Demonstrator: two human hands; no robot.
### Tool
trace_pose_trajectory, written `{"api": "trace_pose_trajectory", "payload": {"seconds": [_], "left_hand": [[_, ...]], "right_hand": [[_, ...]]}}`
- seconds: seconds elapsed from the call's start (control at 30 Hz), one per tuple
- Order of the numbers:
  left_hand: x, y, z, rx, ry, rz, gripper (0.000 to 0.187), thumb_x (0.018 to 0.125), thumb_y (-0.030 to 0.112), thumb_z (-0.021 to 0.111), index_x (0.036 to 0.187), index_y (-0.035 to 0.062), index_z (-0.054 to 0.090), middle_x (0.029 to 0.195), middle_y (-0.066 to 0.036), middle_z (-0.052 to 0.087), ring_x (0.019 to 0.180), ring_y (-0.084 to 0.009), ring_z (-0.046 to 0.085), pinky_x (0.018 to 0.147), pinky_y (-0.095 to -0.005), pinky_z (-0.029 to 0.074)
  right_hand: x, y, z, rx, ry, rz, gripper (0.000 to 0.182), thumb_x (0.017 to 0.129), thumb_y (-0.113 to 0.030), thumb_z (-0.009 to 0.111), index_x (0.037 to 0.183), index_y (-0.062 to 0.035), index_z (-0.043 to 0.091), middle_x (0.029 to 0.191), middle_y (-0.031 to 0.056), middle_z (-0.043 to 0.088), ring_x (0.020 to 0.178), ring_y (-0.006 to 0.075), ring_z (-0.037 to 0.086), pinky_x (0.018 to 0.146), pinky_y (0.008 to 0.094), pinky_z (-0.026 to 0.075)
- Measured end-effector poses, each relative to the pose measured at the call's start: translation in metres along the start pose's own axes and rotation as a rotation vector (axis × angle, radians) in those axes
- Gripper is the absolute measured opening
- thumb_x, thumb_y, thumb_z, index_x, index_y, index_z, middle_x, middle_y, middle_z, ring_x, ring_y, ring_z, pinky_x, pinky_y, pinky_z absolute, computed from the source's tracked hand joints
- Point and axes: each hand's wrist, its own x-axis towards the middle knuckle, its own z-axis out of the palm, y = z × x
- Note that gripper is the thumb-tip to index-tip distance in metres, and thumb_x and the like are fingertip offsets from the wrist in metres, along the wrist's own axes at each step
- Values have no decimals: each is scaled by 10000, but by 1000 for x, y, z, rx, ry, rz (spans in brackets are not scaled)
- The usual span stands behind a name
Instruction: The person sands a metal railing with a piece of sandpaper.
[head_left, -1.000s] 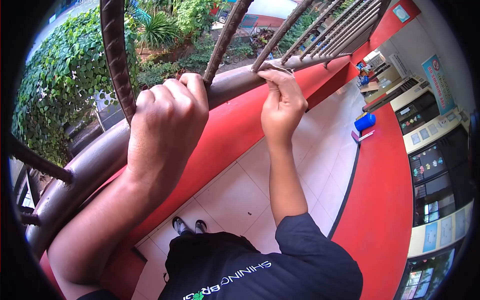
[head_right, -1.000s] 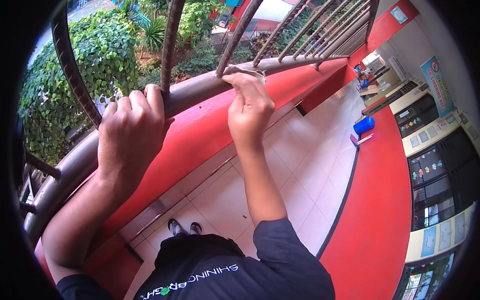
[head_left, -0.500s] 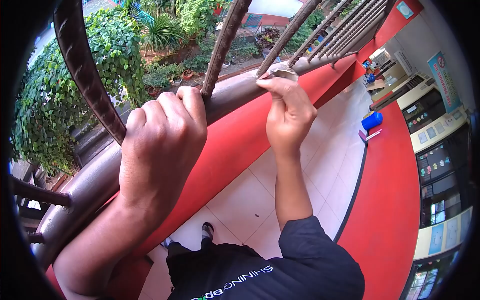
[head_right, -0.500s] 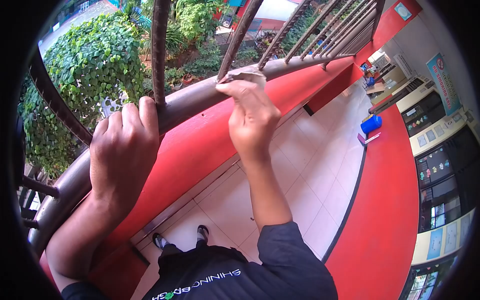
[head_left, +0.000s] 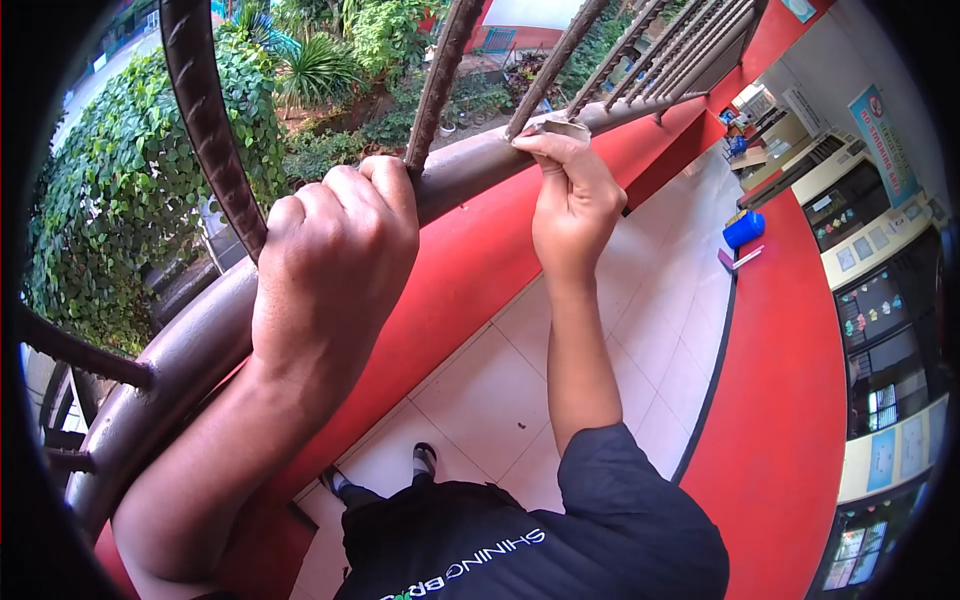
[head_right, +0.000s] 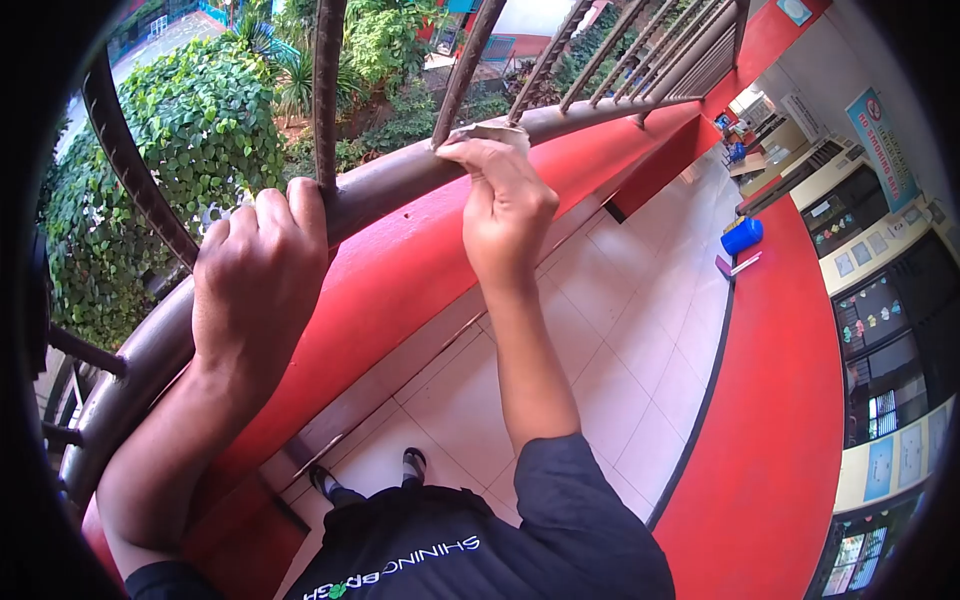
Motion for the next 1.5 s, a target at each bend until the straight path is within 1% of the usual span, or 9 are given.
{"api": "trace_pose_trajectory", "payload": {"seconds": [0.17,0.33,0.4,0.53,0.67,0.8,1.33,1.4,1.5], "left_hand": [[1,2,-7,46,-96,-33,160,967,187,640,845,155,541,694,25,545,642,-119,633,596,-278,501],[1,3,-6,53,-80,-34,164,973,193,640,845,156,544,690,28,544,637,-117,632,595,-275,498],[2,2,-5,58,-98,-40,160,974,194,640,848,155,549,691,29,545,636,-116,632,594,-275,498],[1,2,-4,51,-64,-20,159,971,192,638,847,155,546,689,33,544,626,-111,628,587,-273,495],[2,2,-5,57,-89,-27,153,960,184,640,845,157,544,689,34,543,627,-112,627,586,-276,494],[1,2,-4,53,-68,-22,146,953,169,641,845,156,544,690,33,540,632,-113,627,585,-276,495],[2,3,-5,41,-70,-31,173,969,194,650,841,156,540,692,31,546,647,-114,639,592,-279,504],[2,3,-5,49,-95,-35,171,973,198,649,844,158,544,690,32,546,644,-112,640,593,-278,503],[2,2,-6,45,-86,-24,165,970,198,651,848,160,547,692,32,549,639,-108,638,594,-277,503]], "right_hand": [[-19,-30,0,24,-164,-311,218,899,144,653,999,-2,780,917,107,769,961,206,760,919,348,614],[-5,-7,-3,33,-1,28,215,876,129,671,1003,2,788,915,107,770,957,242,764,957,363,604],[-15,-32,-1,47,-205,-368,266,870,168,636,1009,-9,776,956,113,777,928,235,757,825,347,626],[-1,12,0,144,4,7,262,825,135,687,1004,-33,779,920,95,733,909,274,745,867,385,614],[-13,-25,5,-40,-124,-264,192,848,153,667,952,9,740,982,117,740,922,256,735,808,370,621],[3,13,0,-2,14,-20,174,886,129,687,965,-9,759,968,105,749,921,212,738,839,328,596],[-3,-6,-4,-5,15,-5,238,831,127,705,980,-40,786,922,100,744,894,249,738,801,370,593],[-17,-31,-1,-36,-125,-255,199,853,119,698,976,-11,786,941,115,757,861,248,736,801,368,596],[-8,1,-3,-89,10,-59,138,889,60,739,1006,13,794,938,118,756,838,229,733,788,354,592]]}}
